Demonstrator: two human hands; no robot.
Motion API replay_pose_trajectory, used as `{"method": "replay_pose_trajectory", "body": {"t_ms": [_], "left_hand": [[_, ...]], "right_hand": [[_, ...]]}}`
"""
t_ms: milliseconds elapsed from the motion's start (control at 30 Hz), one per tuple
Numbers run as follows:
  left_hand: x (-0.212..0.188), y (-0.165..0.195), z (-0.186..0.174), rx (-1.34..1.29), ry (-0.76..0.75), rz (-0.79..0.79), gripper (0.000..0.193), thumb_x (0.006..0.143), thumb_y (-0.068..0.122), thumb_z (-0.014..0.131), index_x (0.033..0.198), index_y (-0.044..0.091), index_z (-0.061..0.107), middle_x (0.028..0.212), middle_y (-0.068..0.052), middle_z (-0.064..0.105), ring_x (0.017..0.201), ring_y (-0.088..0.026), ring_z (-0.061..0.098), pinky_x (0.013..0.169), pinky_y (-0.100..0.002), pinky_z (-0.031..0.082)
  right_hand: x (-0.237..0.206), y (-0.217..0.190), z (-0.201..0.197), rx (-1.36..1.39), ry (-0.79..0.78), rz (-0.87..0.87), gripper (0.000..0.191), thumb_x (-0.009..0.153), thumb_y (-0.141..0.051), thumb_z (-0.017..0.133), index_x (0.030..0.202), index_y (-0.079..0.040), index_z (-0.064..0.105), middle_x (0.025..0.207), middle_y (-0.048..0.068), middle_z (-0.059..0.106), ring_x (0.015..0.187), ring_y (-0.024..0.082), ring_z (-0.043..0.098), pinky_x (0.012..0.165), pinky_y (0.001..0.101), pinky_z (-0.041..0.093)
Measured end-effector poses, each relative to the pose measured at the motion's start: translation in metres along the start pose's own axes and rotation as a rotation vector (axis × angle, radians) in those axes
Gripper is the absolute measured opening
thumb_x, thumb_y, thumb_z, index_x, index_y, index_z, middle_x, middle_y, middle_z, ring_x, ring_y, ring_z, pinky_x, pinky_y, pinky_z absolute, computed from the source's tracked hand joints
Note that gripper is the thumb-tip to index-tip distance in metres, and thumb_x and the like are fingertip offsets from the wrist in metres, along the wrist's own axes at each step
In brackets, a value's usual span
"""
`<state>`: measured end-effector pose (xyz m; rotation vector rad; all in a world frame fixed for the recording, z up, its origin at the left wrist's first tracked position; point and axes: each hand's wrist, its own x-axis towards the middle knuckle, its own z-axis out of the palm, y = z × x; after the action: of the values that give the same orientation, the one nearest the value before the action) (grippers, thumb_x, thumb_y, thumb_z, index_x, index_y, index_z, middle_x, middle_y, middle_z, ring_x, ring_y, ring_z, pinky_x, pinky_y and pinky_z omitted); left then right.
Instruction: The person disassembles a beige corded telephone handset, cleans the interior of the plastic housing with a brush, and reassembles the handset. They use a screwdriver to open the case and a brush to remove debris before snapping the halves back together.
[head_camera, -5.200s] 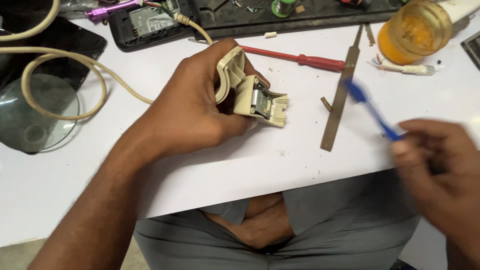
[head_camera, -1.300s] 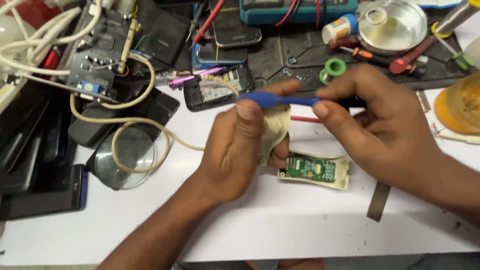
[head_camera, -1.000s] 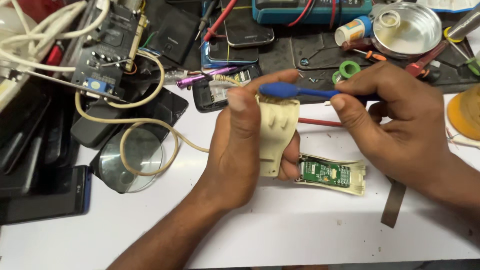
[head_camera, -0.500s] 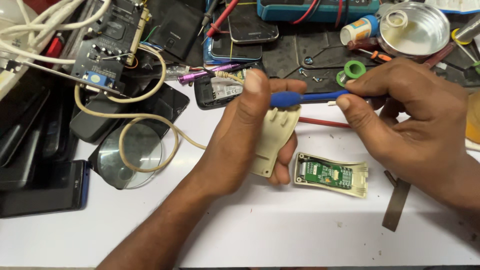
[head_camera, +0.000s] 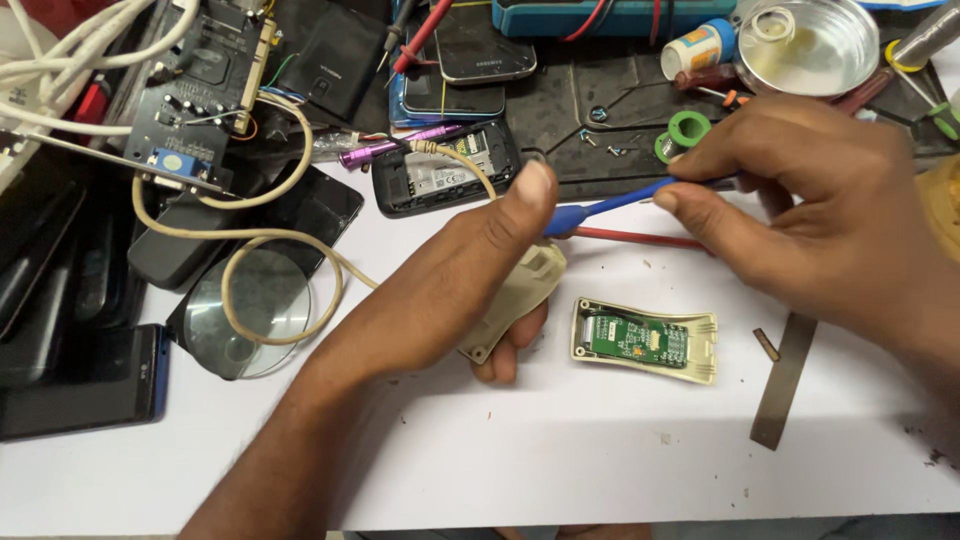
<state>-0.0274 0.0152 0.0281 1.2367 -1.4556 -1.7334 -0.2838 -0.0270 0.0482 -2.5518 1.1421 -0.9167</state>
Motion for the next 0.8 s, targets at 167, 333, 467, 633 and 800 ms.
{"method": "replay_pose_trajectory", "body": {"t_ms": [167,333,467,633,800], "left_hand": [[-0.005,0.007,-0.008,-0.043,0.000,0.091,0.052,0.096,0.045,0.041,0.118,0.002,0.060,0.064,-0.009,0.066,0.046,-0.016,0.063,0.039,-0.030,0.051],[0.001,0.006,-0.005,-0.037,0.103,0.091,0.054,0.076,0.006,0.057,0.129,0.001,0.049,0.072,-0.013,0.073,0.051,-0.017,0.063,0.045,-0.030,0.050],[0.003,0.002,-0.011,-0.025,0.169,0.186,0.056,0.074,-0.004,0.061,0.129,0.000,0.052,0.083,-0.010,0.077,0.056,-0.013,0.066,0.048,-0.025,0.050],[0.009,-0.003,-0.016,-0.155,0.345,0.314,0.034,0.081,-0.004,0.070,0.114,-0.006,0.066,0.087,-0.011,0.073,0.058,-0.011,0.063,0.048,-0.023,0.050],[0.010,-0.007,-0.012,-0.387,0.314,0.356,0.032,0.095,0.012,0.060,0.120,-0.006,0.068,0.086,-0.015,0.068,0.057,-0.010,0.058,0.051,-0.024,0.049]], "right_hand": [[0.001,0.003,-0.013,-0.118,-0.081,-0.079,0.017,0.083,-0.011,0.081,0.091,0.002,0.073,0.087,0.010,0.071,0.069,0.018,0.059,0.056,0.0300,0.045],[0.000,0.010,-0.010,-0.132,-0.044,-0.067,0.017,0.084,-0.010,0.082,0.090,0.003,0.072,0.076,0.010,0.064,0.067,0.019,0.054,0.055,0.0317,0.040],[0.000,0.017,-0.013,-0.199,-0.024,-0.074,0.022,0.083,-0.011,0.085,0.091,0.005,0.072,0.065,0.010,0.056,0.056,0.018,0.049,0.052,0.0333,0.036],[0.002,0.017,-0.011,-0.138,-0.016,-0.069,0.023,0.087,-0.013,0.084,0.095,0.003,0.070,0.076,0.010,0.061,0.061,0.017,0.051,0.056,0.0324,0.038],[-0.002,0.010,0.004,-0.114,0.043,-0.074,0.018,0.089,-0.008,0.081,0.094,0.005,0.071,0.078,0.011,0.064,0.059,0.016,0.051,0.050,0.0297,0.036]]}}
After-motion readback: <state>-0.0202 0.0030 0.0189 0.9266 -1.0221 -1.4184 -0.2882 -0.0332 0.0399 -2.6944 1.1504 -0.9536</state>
